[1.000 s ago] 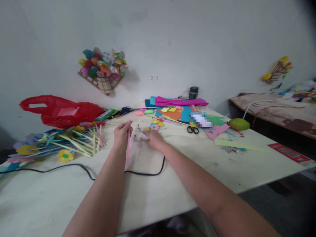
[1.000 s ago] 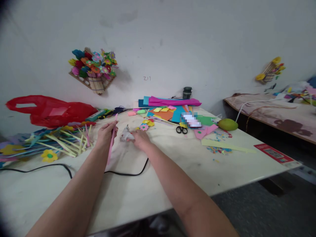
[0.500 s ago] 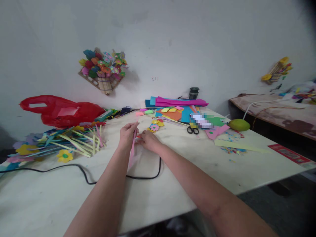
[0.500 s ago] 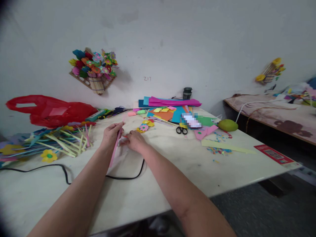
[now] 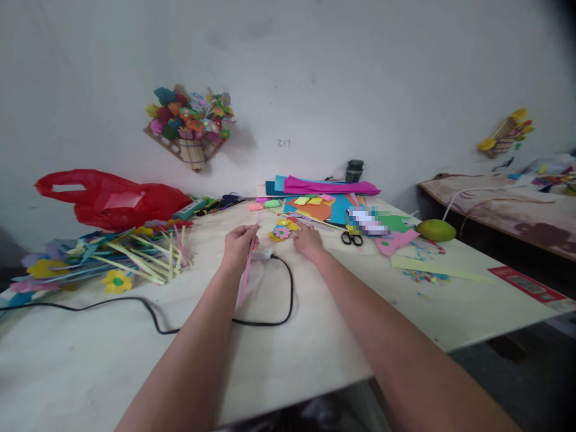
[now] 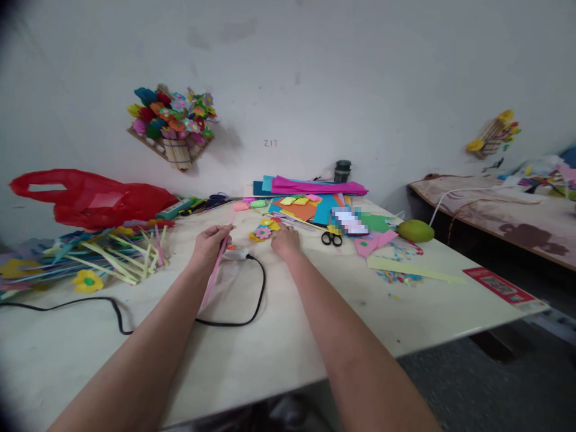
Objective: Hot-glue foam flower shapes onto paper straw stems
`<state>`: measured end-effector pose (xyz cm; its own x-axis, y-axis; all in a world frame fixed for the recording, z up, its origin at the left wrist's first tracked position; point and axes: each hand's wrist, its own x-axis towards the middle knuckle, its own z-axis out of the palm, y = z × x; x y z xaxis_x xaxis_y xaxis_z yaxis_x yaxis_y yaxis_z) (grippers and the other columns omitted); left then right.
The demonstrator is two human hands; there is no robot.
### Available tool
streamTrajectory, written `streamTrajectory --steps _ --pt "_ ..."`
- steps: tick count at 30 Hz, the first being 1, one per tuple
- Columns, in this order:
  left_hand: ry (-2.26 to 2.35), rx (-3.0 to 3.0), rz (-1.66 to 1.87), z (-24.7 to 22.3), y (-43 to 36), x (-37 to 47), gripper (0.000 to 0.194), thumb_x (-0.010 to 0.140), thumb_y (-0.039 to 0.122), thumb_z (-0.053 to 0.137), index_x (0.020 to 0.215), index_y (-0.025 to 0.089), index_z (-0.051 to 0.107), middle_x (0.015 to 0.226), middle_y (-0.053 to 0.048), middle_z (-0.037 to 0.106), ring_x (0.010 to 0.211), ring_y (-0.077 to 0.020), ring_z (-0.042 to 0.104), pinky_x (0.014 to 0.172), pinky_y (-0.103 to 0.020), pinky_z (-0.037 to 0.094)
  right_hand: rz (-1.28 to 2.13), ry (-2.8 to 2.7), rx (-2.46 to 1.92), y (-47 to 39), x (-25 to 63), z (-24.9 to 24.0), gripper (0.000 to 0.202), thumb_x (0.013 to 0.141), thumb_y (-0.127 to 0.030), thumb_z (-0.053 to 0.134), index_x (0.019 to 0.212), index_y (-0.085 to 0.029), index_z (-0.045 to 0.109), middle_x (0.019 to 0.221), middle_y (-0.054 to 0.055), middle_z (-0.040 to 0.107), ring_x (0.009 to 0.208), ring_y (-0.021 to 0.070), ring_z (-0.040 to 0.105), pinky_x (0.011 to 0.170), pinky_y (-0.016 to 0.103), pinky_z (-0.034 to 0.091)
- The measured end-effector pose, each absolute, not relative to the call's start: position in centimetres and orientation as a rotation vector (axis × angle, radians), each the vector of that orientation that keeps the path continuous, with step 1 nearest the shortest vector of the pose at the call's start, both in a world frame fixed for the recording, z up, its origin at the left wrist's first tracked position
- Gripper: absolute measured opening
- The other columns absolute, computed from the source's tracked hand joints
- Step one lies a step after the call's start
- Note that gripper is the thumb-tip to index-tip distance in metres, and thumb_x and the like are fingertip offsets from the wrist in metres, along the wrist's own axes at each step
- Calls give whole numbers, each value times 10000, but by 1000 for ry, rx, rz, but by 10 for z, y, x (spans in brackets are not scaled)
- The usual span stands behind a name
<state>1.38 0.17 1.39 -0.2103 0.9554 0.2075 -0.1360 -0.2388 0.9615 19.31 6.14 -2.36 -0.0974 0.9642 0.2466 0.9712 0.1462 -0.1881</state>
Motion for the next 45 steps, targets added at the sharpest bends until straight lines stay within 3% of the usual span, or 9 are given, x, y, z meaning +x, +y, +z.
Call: streamTrajectory --steps 16,26,31,36,40,45 --pt "1132 1171 1569 12 0 15 268 596 358 679 720 123 647 424 21 508 377 -70 381 406 -211 236 -61 -2268 -1687 70 200 -32 366 870 -210 373 1169 -203 583 1350 72 452 1179 276 398 891 411 358" --pt "1134 1161 1568 11 2 15 278 594 359 679 723 116 640 429 17 514 382 -71 386 408 -210 241 -41 -1818 -1634 77 209 -26 361 848 -168 388 1118 -84 612 1198 130 567 1112 227 478 966 341 345" --pt "1126 1160 1559 11 1 16 256 594 349 675 701 121 629 426 18 513 374 -66 374 407 -212 228 387 -1388 -1471 80 207 -22 379 751 -69 380 991 -112 669 1050 107 644 971 187 581 873 341 445" --pt "1119 1197 1534 8 4 16 269 604 375 678 699 130 625 449 12 529 383 -70 378 404 -217 217 814 -1114 -1245 70 191 -15 383 647 -57 437 941 -114 676 961 92 663 774 165 615 623 305 536" --pt "1116 1196 1507 5 6 15 272 597 383 689 690 137 620 480 7 546 389 -68 383 400 -217 215 956 -1074 -1101 58 179 -10 328 603 -69 502 866 -150 681 915 41 660 687 122 601 511 238 535" --pt "1072 1203 1492 4 6 16 270 591 380 698 691 142 619 493 8 550 392 -65 384 393 -213 204 987 -1058 -1016 51 176 -10 279 579 -91 583 834 -142 682 752 7 649 619 101 582 488 209 519"
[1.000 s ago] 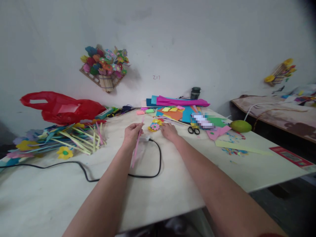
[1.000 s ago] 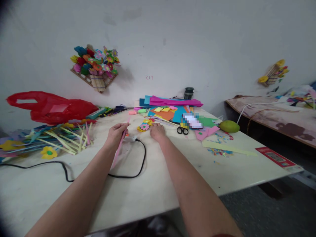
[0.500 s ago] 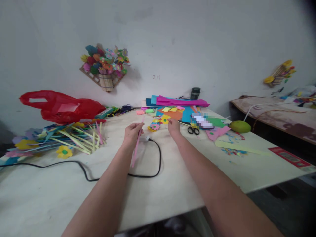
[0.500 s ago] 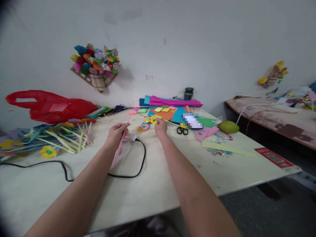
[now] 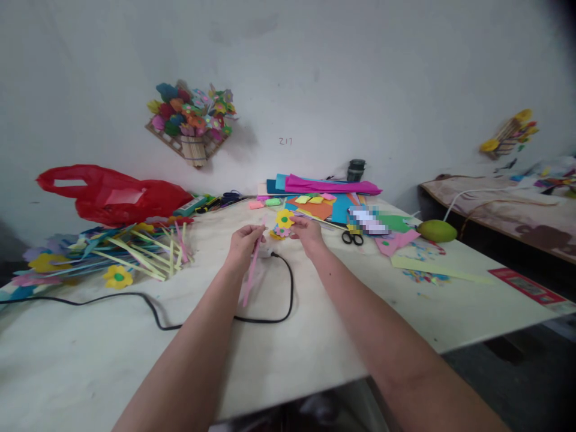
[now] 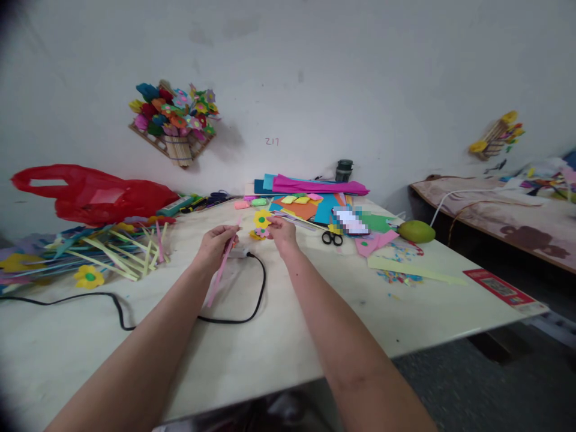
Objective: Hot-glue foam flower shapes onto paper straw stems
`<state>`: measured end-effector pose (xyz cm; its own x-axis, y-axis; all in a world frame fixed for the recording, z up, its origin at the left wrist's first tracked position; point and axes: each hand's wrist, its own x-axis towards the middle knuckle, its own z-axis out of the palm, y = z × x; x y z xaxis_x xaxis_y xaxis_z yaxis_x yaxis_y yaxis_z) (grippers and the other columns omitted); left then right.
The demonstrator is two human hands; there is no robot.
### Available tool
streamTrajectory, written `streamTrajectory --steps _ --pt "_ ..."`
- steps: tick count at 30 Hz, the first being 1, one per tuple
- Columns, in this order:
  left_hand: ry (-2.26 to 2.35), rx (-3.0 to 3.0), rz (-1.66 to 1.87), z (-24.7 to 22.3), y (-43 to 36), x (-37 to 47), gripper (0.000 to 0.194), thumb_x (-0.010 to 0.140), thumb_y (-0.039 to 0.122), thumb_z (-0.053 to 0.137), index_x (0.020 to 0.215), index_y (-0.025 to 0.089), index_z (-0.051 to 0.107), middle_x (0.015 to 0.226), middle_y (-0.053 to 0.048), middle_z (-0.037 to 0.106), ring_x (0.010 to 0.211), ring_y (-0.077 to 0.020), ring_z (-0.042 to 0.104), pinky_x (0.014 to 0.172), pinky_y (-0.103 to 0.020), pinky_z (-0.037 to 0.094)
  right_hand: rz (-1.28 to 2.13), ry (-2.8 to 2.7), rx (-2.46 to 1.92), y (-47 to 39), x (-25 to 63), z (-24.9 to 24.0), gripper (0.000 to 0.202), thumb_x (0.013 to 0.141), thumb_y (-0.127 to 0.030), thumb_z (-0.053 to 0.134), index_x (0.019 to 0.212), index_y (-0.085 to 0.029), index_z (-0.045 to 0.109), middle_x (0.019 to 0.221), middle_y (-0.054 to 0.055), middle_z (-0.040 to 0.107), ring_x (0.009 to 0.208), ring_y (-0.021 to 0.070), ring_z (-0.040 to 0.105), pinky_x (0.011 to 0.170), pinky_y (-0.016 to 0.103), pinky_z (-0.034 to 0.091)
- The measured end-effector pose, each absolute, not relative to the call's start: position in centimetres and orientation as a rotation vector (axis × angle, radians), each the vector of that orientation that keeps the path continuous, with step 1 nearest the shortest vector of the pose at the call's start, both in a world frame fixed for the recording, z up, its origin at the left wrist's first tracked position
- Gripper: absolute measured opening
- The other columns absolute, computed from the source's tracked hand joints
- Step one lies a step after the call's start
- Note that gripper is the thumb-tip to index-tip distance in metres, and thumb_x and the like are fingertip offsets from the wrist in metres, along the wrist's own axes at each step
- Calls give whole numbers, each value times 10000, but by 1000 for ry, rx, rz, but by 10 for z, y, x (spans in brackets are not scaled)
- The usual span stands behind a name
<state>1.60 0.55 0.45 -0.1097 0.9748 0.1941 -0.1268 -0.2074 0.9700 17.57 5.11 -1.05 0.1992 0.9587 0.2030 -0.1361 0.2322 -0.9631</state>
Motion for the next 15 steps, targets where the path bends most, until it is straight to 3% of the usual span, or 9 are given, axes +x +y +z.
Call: streamTrajectory --steps 6,12,15 --pt "1105 1234 1454 7 2 20 275 593 389 696 648 137 601 466 7 536 365 -54 333 384 -214 177 906 -1032 -1018 52 179 -15 223 596 -224 651 801 -142 684 799 37 677 680 136 600 494 223 489" --pt "1123 1296 1407 5 3 21 292 596 413 691 633 139 597 451 5 535 354 -54 321 383 -216 182 812 -1024 -954 53 180 -16 167 574 -279 658 673 -144 654 1112 76 622 891 175 596 605 247 485" --pt "1159 1337 1353 5 2 23 292 604 417 686 606 143 584 446 3 535 343 -51 302 379 -219 177 869 -962 -941 53 180 -15 154 574 -264 654 670 -144 648 1014 74 661 905 177 596 706 279 478"
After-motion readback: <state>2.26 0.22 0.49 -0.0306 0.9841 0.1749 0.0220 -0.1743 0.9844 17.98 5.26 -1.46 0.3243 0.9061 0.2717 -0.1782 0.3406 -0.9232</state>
